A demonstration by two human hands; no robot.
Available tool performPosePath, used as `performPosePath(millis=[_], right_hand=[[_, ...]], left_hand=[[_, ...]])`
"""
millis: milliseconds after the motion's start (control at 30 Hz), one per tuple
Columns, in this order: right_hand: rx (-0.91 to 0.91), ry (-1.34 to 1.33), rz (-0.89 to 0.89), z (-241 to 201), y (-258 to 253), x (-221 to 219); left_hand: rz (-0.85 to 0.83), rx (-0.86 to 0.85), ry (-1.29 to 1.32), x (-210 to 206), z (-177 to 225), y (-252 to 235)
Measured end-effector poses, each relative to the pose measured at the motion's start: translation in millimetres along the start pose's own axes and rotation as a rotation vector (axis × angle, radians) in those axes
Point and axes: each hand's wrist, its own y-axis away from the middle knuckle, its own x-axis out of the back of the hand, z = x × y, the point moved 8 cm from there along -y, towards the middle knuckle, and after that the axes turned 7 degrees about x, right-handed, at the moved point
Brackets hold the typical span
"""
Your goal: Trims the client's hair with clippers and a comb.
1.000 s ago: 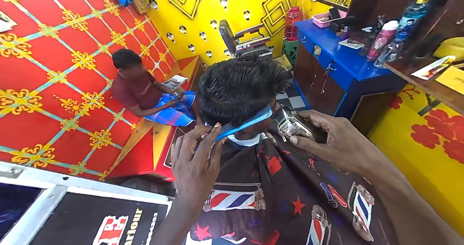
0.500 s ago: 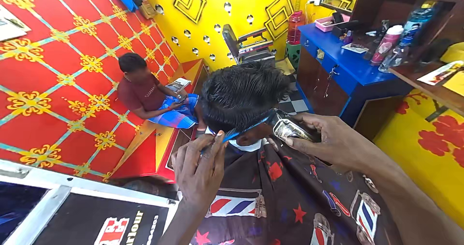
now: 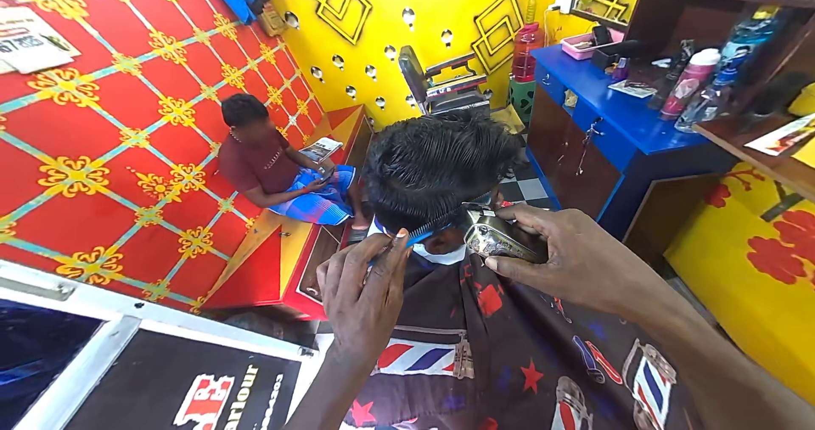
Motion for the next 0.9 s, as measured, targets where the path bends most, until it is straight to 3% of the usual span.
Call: performPosePath(millis=[233, 367, 500, 667, 900], right_hand=[[0.155, 0.116, 0.055, -32.7, 0.8, -13.7], [0.359, 0.069, 0.001, -50.4, 17.1, -35.5], [0.295, -0.005, -0.068, -35.8, 41.5, -49.7], [0.186, -0.001, -0.058, -12.3, 59.7, -47.9], [0.117, 0.019, -0.017, 5.3, 72.5, -35.4]], left_hand=[[-0.005, -0.011, 0.050, 2.6, -2.5, 1.0], [0.074, 0.147, 0.251, 27.9, -17.1, -3.7], [0.033, 0.099, 0.226, 40.7, -23.0, -15.5], [-0.170, -0.051, 0.147, 18.1, -14.1, -23.7], [-0.324, -0.023, 0.083, -8.3, -31.6, -9.1]])
